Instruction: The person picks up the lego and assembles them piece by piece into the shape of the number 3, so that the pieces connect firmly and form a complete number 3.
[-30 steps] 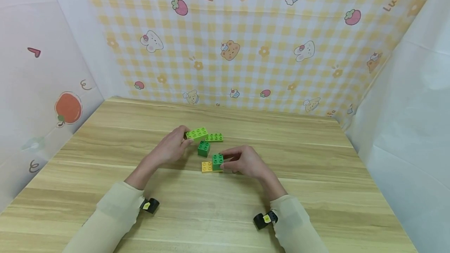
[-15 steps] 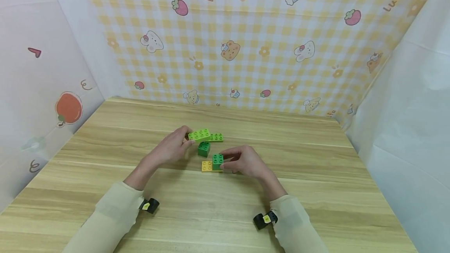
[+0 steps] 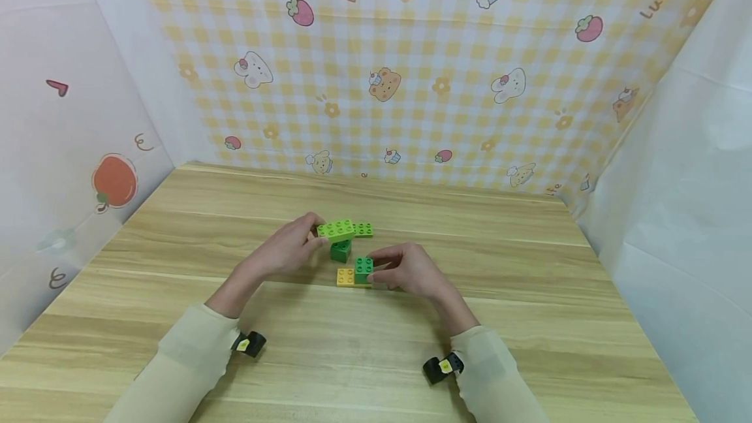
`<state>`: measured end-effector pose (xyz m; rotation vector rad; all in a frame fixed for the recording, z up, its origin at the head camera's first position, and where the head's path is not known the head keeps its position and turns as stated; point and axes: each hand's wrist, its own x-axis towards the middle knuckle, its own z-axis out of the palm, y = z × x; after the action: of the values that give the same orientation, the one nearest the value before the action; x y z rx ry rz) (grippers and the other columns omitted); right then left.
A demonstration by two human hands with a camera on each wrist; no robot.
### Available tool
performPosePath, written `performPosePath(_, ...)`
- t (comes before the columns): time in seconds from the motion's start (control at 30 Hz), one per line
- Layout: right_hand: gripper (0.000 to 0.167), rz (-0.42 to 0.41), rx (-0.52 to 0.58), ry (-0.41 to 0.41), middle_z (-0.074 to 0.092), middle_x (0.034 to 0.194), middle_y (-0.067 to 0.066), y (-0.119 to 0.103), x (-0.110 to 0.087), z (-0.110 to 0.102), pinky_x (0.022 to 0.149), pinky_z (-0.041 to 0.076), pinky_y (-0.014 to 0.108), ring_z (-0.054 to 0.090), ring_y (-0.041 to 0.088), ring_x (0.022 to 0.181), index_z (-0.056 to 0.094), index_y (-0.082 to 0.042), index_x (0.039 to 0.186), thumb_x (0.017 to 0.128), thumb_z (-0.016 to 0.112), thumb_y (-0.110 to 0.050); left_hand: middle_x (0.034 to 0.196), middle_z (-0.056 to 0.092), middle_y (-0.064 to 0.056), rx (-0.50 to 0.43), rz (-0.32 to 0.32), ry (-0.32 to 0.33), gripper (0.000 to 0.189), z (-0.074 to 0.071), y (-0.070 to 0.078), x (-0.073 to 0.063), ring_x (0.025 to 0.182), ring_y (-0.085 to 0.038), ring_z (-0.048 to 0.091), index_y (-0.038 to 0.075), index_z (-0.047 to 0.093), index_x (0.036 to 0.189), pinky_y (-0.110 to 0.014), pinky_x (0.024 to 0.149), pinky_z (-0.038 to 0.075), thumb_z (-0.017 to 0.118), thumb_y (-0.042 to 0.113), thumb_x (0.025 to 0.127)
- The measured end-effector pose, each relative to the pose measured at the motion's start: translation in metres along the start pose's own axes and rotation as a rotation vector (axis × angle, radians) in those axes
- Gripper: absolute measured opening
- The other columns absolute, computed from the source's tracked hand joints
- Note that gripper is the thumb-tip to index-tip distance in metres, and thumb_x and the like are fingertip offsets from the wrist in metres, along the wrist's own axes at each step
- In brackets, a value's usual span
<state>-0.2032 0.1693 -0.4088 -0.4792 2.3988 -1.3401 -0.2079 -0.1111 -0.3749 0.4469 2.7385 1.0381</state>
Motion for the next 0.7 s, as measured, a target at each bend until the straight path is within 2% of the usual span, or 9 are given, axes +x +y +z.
performPosePath(0.5,0.044,-0.009,0.001,0.005,0.079,0.114,0.012,0.0015,0.0001,0.0,0.07,0.063,0.036,0.074,0.017,0.088,0.075,-0.007,0.13,0.09,0.085,-0.021,0.112,0.061,-0.011,0.0,0.04,-0.032,0.029,0.0003,0.0037,-0.0004,0.095,-0.022,0.057,-0.001,0.055,0.131,-0.035,0.082,0.049,0.055,0.019,0.11)
performPosePath(0.7,0.044,-0.005,0.007,0.003,0.079,0.114,0.011,0.0012,0.0007,-0.0002,0.07,0.063,0.036,0.074,0.017,0.089,0.075,-0.008,0.13,0.09,0.086,-0.021,0.116,0.062,-0.011,0.008,0.053,-0.041,0.033,0.0014,0.003,-0.0004,0.099,-0.022,0.058,-0.001,0.054,0.136,-0.037,0.086,0.05,0.055,0.02,0.11)
